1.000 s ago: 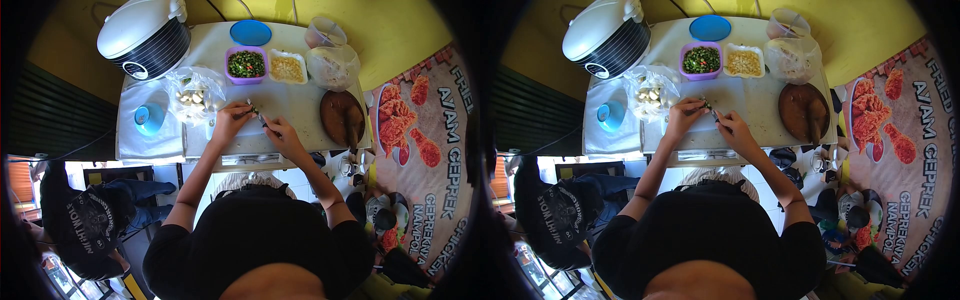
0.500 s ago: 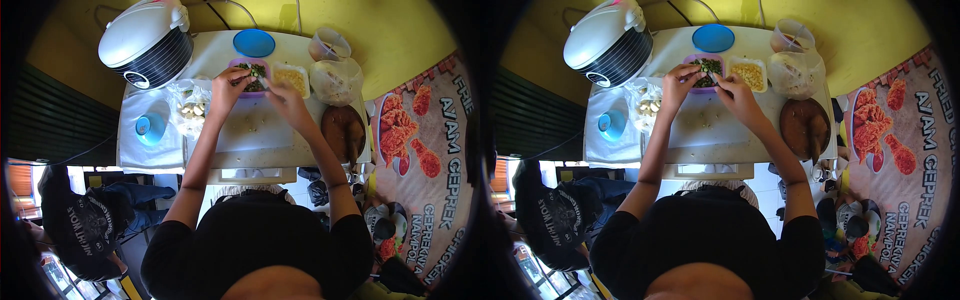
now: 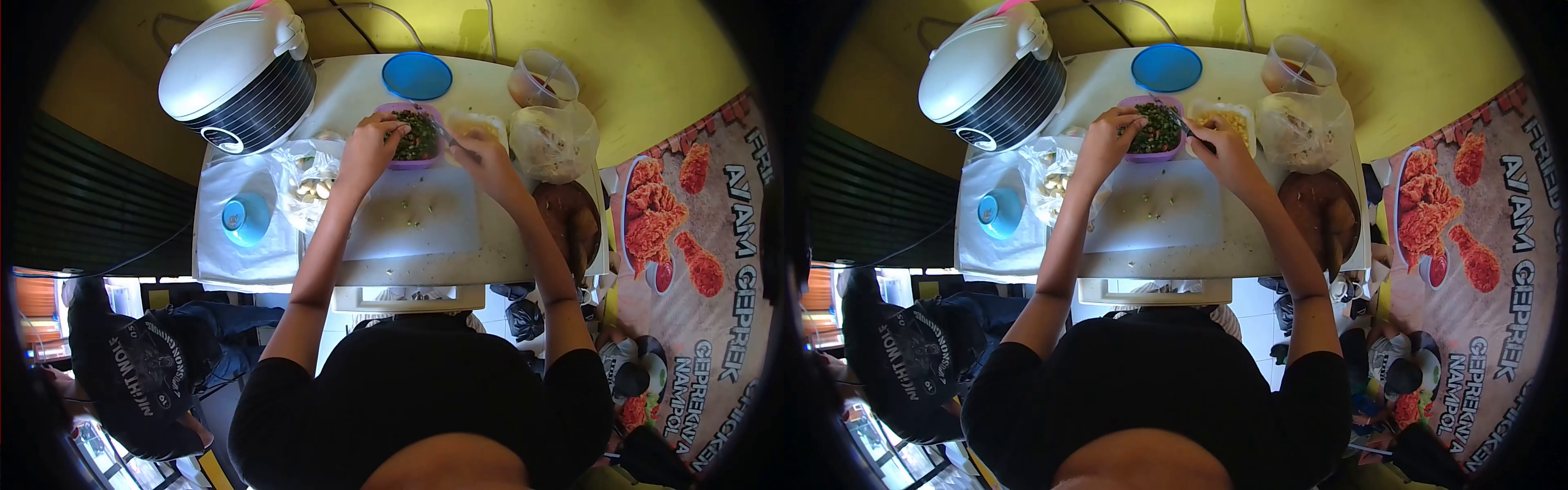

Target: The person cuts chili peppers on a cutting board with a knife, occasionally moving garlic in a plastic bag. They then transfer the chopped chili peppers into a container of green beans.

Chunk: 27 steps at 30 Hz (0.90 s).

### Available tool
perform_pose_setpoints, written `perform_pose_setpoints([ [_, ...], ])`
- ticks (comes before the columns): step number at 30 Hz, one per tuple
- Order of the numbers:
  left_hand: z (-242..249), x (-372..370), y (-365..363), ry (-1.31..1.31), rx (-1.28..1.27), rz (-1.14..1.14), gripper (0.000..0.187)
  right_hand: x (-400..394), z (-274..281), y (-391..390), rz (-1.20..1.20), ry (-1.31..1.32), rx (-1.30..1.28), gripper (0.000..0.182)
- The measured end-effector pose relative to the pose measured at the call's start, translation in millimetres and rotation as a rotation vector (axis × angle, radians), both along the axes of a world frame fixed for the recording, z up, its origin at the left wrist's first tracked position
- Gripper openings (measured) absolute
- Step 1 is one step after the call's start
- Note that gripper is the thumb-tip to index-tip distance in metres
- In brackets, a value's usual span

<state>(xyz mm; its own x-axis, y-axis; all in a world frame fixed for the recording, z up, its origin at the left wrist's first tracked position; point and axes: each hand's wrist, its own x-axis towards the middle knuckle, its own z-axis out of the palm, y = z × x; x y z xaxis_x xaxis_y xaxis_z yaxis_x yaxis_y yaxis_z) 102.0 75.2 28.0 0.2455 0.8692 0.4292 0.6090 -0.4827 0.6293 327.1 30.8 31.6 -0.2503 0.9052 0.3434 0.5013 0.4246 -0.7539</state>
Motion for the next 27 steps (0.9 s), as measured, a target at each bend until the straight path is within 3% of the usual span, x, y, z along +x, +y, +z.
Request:
perform_pose_setpoints([
  [6,7.2,-0.8,-8.0,-0.002,0.035,0.061,0.016,6.9,13.8,-22.2,0.008,0.05,-0.086,0.038],
  [12,0.0,-15.5,-0.5,-0.013,0.01,-0.02,0.018,30.9,18.8,-45.8,0.196,-0.115,-0.179,0.037],
  [16,4.2,-11.8,-13.1,-0.115,0.056,0.073,0.017,42.9,-16.8,-41.0,0.138,-0.203,-0.069,0.035],
  [20,-2.1,-15.7,-19.8,0.001,0.107,0.057,0.014,35.4,-33.8,-39.5,0.017,-0.319,0.021,0.033],
  [27,6.9,-19.6,-42.3,0.056,0.139,0.113,0.018,7.3,-43.9,-52.0,0.056,-0.373,0.128,0.028],
])
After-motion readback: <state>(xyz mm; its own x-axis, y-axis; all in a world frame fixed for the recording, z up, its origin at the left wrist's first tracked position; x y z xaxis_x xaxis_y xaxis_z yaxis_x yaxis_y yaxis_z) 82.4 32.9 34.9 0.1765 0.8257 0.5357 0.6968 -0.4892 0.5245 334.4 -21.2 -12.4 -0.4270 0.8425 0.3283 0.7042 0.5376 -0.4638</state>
